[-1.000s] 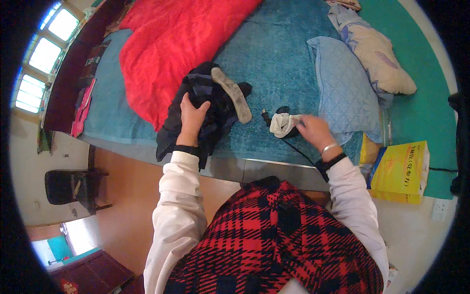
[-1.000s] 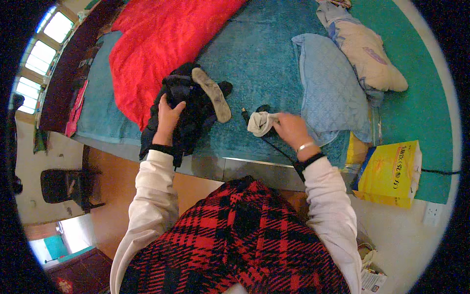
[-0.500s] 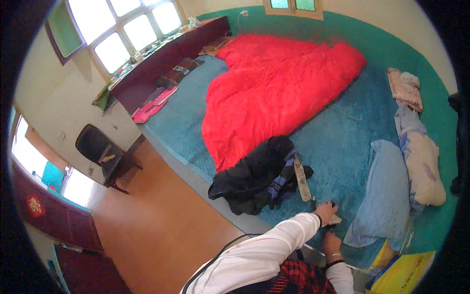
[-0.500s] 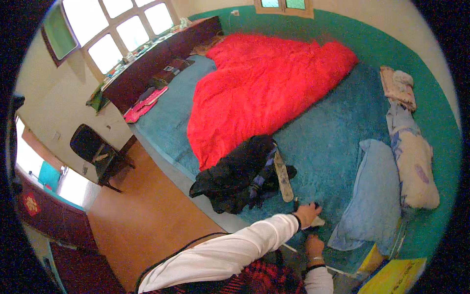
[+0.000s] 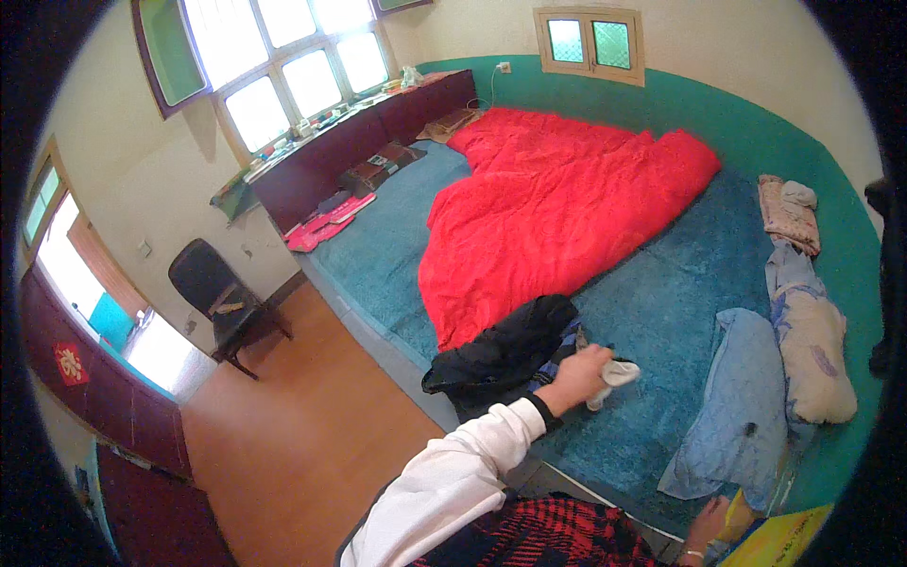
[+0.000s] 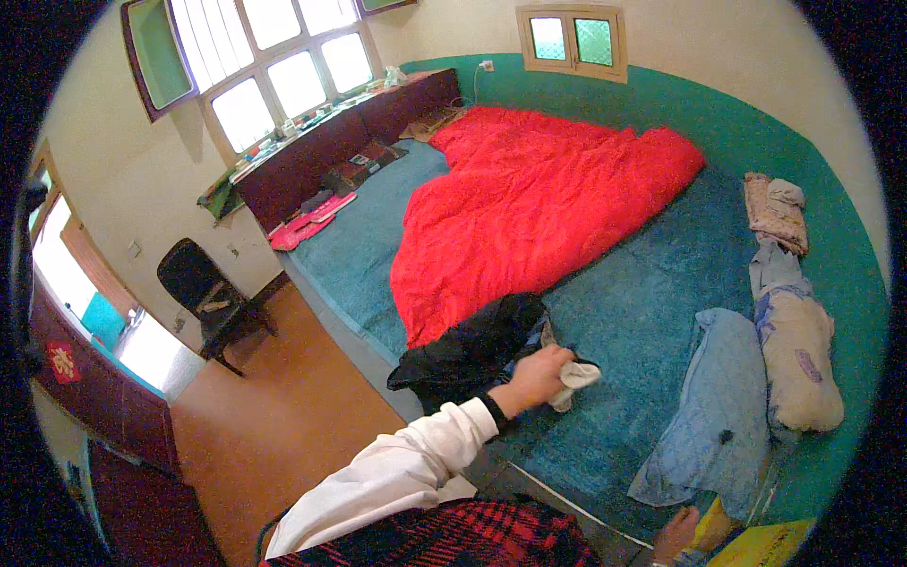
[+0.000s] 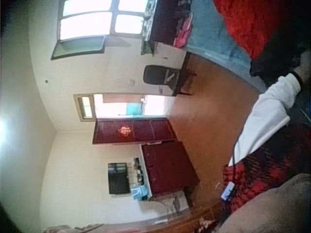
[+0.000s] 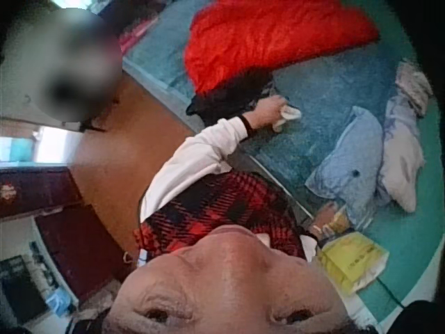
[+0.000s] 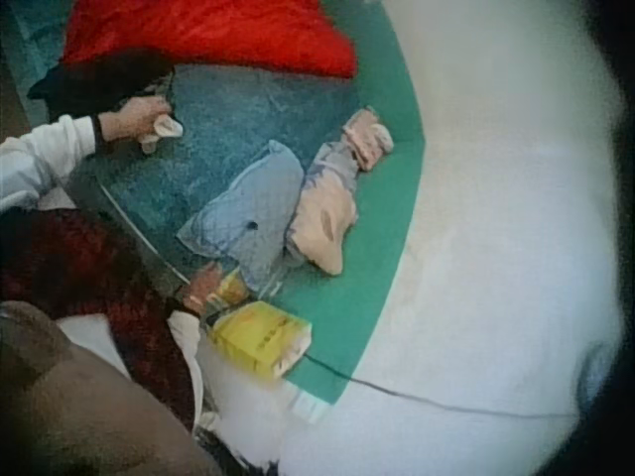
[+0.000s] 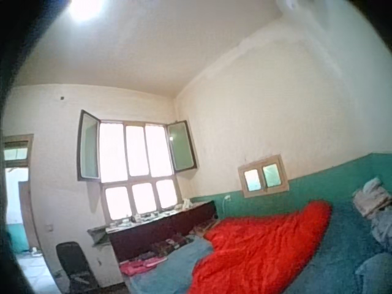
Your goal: The person folds a red blanket and a black jacket on a bed, then moves to a cluttered desk. They pick up and reposition various items including a remote, containers, and papers, and wipe the desk surface with a cloth.
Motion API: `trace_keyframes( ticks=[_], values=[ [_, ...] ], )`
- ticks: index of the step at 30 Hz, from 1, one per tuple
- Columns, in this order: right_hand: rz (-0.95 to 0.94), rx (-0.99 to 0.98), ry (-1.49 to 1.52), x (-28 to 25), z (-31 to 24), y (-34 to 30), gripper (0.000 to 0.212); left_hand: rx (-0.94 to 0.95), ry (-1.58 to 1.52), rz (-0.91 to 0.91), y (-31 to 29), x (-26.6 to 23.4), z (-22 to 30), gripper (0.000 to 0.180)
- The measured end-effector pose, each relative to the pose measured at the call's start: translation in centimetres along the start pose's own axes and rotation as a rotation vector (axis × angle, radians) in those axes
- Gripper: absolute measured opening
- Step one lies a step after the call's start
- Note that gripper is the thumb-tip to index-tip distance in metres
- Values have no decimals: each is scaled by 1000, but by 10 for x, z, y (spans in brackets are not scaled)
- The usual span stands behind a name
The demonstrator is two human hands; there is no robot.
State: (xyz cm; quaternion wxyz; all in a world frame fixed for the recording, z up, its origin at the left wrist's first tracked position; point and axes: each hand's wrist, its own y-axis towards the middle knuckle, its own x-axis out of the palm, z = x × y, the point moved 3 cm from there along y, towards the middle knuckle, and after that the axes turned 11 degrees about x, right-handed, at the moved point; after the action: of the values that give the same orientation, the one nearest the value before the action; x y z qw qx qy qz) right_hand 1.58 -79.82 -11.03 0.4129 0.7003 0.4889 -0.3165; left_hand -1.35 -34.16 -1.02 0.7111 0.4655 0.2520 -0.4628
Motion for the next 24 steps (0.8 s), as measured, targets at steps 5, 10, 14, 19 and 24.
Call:
trace_keyframes(
  ticks=[5,10,14,19,24],
  values=[
    [335,51,95,-35,43,9,25,-143,195,-332,-26,-4,-21,81],
    [195,320,-115,-23,121,16,24,-4,151,-204,-70,17,-14,45],
    [2,407,-136,3,152,21,25,-2,269,-335,-88,24,-19,51],
    [102,252,-118,13,122,22,32,-23,208,-241,-99,14,-12,56],
    [44,264,19,11,99,20,38,-56,203,-260,-130,16,12,53]
  ],
)
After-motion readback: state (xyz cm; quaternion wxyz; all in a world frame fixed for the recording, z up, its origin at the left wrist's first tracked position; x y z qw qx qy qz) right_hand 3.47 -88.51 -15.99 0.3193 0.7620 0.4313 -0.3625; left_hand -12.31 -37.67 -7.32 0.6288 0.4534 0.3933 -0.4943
